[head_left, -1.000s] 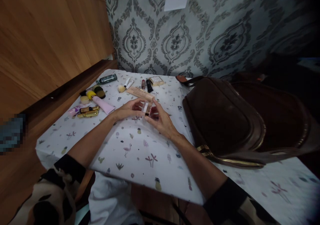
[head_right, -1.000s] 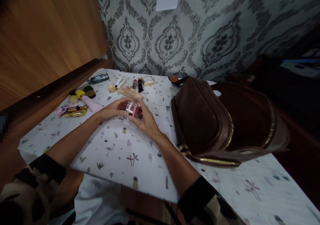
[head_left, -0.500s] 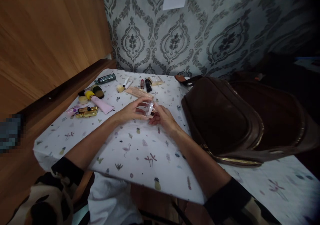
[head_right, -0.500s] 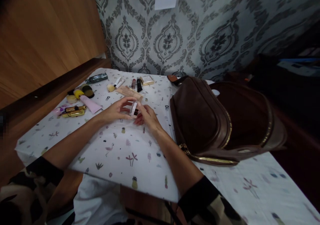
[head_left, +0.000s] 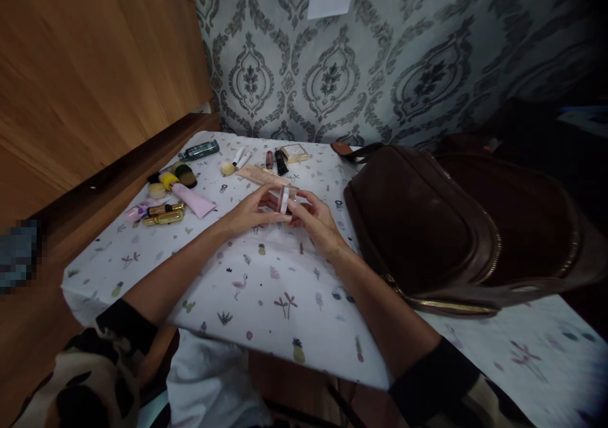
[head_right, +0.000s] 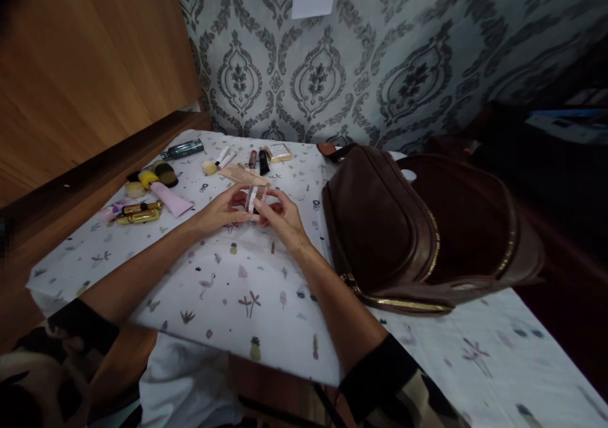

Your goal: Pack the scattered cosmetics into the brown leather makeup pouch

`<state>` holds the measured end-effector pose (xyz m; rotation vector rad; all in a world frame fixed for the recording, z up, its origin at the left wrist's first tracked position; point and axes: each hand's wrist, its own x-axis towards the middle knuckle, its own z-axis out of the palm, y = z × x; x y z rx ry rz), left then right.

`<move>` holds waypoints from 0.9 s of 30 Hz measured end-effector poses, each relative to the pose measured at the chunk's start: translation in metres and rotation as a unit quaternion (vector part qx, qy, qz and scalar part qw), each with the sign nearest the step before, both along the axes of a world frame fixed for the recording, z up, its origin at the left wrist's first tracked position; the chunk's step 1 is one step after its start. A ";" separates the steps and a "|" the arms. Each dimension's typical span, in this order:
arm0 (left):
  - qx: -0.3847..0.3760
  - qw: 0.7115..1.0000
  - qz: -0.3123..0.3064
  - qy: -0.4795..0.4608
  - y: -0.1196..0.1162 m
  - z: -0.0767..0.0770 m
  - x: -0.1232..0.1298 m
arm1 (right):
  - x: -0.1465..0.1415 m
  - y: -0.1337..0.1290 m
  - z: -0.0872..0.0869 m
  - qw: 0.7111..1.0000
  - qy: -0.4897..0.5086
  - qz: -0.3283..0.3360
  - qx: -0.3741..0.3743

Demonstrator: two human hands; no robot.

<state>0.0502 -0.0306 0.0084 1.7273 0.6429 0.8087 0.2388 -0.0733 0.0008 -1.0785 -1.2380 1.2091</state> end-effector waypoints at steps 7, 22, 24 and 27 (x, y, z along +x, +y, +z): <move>0.013 0.999 0.002 -0.030 0.002 -0.002 -0.001 | -0.001 0.003 -0.004 1.000 0.001 -0.005 0.010; -0.058 0.987 0.121 -0.087 0.003 -0.011 0.011 | -0.003 0.001 -0.017 0.968 -0.208 -0.053 0.128; -0.046 0.984 0.150 -0.078 0.003 -0.011 0.010 | -0.006 0.002 -0.019 0.986 -0.141 -0.001 0.089; -0.061 0.983 0.162 -0.067 0.003 -0.010 0.011 | -0.011 0.001 -0.018 0.995 -0.061 0.039 0.071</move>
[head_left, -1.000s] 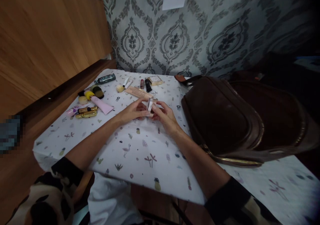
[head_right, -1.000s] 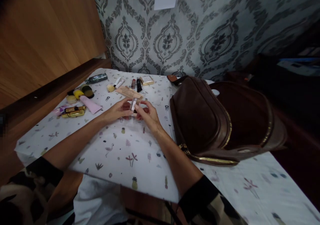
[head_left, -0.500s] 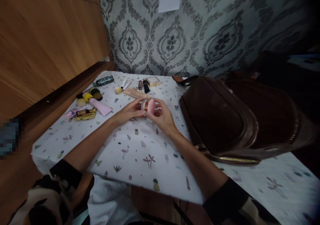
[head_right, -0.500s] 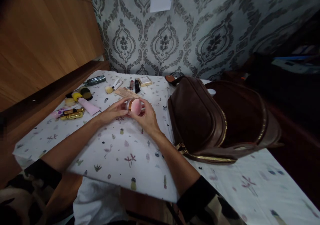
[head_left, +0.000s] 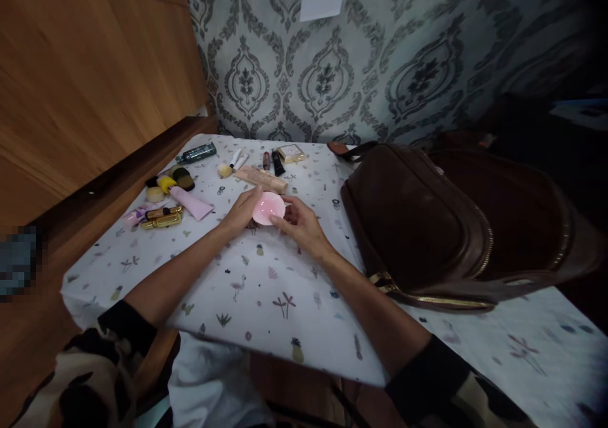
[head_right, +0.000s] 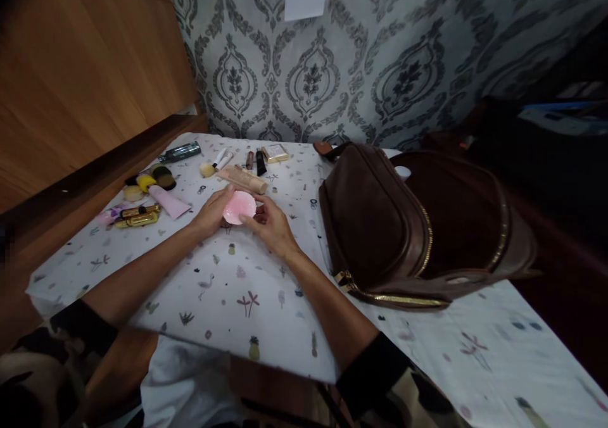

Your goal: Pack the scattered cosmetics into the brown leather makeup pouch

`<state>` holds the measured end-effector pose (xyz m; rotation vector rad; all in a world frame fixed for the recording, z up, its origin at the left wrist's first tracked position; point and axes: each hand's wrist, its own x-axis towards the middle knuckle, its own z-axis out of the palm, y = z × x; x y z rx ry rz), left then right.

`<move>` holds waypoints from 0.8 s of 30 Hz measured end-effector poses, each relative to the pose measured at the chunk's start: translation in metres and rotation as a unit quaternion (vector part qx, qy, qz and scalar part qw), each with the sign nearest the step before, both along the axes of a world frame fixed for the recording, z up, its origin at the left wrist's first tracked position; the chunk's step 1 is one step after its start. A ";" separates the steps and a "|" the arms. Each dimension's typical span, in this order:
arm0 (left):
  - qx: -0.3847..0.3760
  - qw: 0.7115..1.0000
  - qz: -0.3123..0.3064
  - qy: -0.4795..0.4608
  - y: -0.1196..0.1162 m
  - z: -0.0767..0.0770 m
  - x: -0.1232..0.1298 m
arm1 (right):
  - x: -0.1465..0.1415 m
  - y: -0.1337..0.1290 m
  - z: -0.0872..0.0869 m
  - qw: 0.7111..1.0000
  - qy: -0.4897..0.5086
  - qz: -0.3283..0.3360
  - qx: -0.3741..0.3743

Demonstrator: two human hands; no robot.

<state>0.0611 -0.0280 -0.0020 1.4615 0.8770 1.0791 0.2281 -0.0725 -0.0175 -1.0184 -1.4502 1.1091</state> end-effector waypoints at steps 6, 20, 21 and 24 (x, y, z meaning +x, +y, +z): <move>-0.109 0.992 0.061 -0.021 0.004 0.000 0.003 | -0.005 -0.008 0.009 0.997 0.044 0.052 0.020; -0.132 0.977 0.029 -0.163 0.005 0.014 0.006 | -0.008 -0.028 0.025 0.918 -0.390 -0.053 0.048; -0.128 0.978 0.031 -0.162 0.005 0.014 0.005 | -0.007 -0.027 0.024 0.919 -0.385 -0.061 0.055; -0.122 0.980 0.041 -0.152 0.004 0.014 0.004 | -0.006 -0.025 0.017 0.930 -0.345 -0.069 0.109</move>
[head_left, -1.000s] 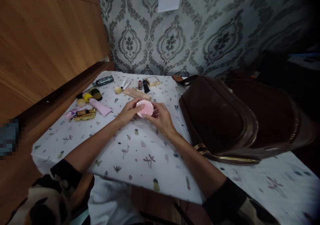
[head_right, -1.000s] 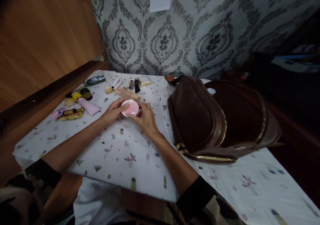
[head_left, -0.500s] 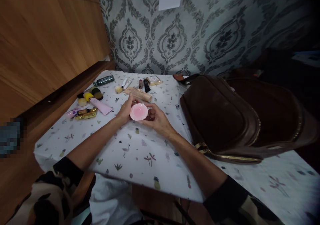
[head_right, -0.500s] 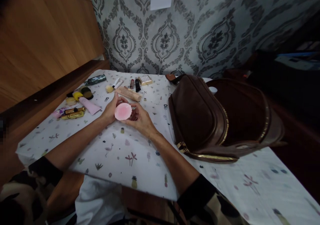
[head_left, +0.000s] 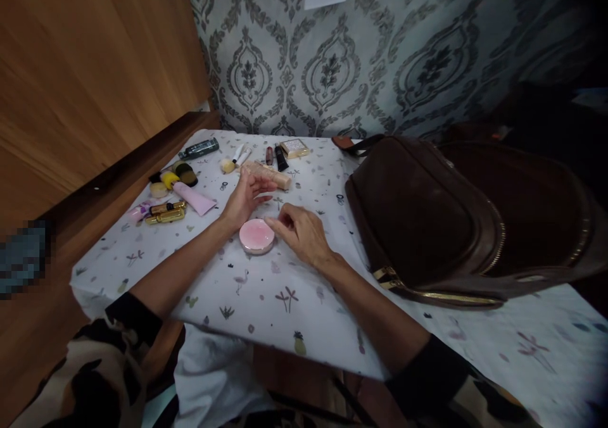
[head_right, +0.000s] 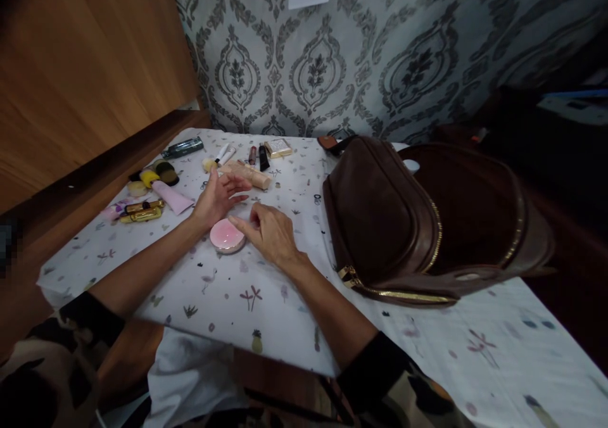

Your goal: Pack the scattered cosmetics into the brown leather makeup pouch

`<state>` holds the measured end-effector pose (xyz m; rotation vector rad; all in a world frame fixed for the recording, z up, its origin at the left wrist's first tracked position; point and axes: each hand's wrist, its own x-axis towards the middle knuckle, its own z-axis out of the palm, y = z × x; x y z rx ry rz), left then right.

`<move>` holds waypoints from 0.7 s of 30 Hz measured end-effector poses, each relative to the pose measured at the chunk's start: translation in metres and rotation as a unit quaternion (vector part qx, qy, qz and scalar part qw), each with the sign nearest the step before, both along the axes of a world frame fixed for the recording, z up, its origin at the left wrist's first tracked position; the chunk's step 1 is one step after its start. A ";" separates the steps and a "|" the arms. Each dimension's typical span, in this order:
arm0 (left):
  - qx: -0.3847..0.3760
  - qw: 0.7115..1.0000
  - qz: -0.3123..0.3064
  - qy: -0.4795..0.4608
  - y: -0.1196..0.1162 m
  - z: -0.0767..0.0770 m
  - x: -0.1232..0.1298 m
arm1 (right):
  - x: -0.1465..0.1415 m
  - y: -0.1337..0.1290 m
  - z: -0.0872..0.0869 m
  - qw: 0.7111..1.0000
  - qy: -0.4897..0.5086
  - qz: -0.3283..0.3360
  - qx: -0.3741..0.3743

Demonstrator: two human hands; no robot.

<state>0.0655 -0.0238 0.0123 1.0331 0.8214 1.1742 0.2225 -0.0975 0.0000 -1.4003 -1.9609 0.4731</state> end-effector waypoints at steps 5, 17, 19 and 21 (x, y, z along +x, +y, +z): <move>0.001 1.000 0.000 0.008 0.000 0.000 -0.001 | -0.011 -0.002 -0.013 0.982 0.000 0.187 0.031; -0.007 0.997 -0.070 -0.011 -0.012 -0.004 0.011 | -0.005 0.003 -0.006 0.998 0.006 -0.066 -0.015; 0.005 0.998 -0.063 -0.008 -0.013 -0.005 0.011 | -0.009 -0.002 -0.001 0.998 0.040 -0.038 -0.043; 0.015 0.998 -0.063 -0.007 -0.013 -0.005 0.010 | -0.013 -0.007 0.006 0.994 0.066 -0.044 -0.072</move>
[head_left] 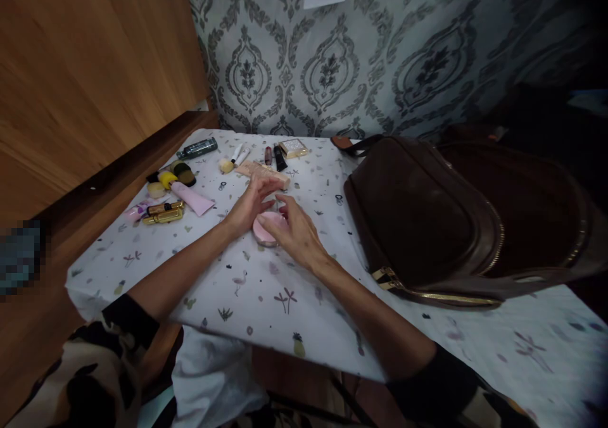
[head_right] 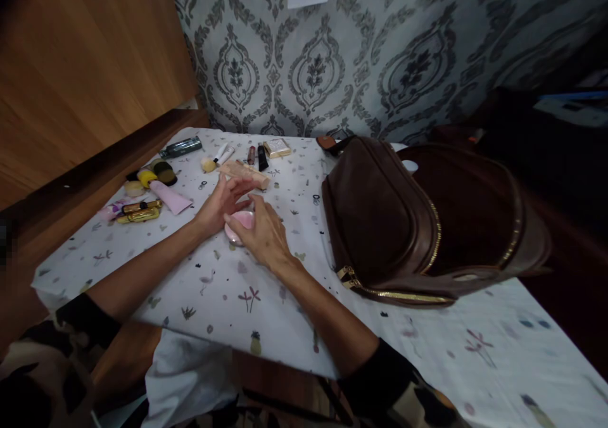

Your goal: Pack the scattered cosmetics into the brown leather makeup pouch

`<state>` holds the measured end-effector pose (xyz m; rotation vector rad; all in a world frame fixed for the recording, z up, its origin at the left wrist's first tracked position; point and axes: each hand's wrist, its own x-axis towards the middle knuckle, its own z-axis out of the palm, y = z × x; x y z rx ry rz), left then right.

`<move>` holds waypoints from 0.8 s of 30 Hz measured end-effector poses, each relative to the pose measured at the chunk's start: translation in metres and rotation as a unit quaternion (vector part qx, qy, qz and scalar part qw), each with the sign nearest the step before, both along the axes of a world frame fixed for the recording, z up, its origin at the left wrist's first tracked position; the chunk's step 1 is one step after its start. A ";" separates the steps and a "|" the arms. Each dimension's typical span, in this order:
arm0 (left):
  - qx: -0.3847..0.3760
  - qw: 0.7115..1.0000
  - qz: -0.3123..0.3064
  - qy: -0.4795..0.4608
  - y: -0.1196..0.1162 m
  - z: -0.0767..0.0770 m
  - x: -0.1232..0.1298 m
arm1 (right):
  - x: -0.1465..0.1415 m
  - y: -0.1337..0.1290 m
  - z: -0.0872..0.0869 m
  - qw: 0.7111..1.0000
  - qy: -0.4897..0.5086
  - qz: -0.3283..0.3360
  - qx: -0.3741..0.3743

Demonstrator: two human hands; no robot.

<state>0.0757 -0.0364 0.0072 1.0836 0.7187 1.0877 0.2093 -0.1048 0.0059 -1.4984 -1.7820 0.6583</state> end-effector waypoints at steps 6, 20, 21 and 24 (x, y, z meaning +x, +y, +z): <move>-0.001 1.000 0.003 0.003 0.001 0.002 -0.003 | -0.006 -0.007 0.005 0.989 -0.082 0.117 0.031; 0.284 0.930 -0.023 0.232 -0.023 0.009 0.012 | 0.005 0.021 0.010 0.825 0.542 0.009 -0.157; 0.321 0.907 -0.030 0.270 -0.022 0.012 0.011 | 0.005 0.022 0.013 0.791 0.584 0.025 -0.182; 0.372 0.863 -0.040 0.338 -0.012 0.019 0.007 | 0.005 0.021 0.019 0.728 0.645 0.036 -0.231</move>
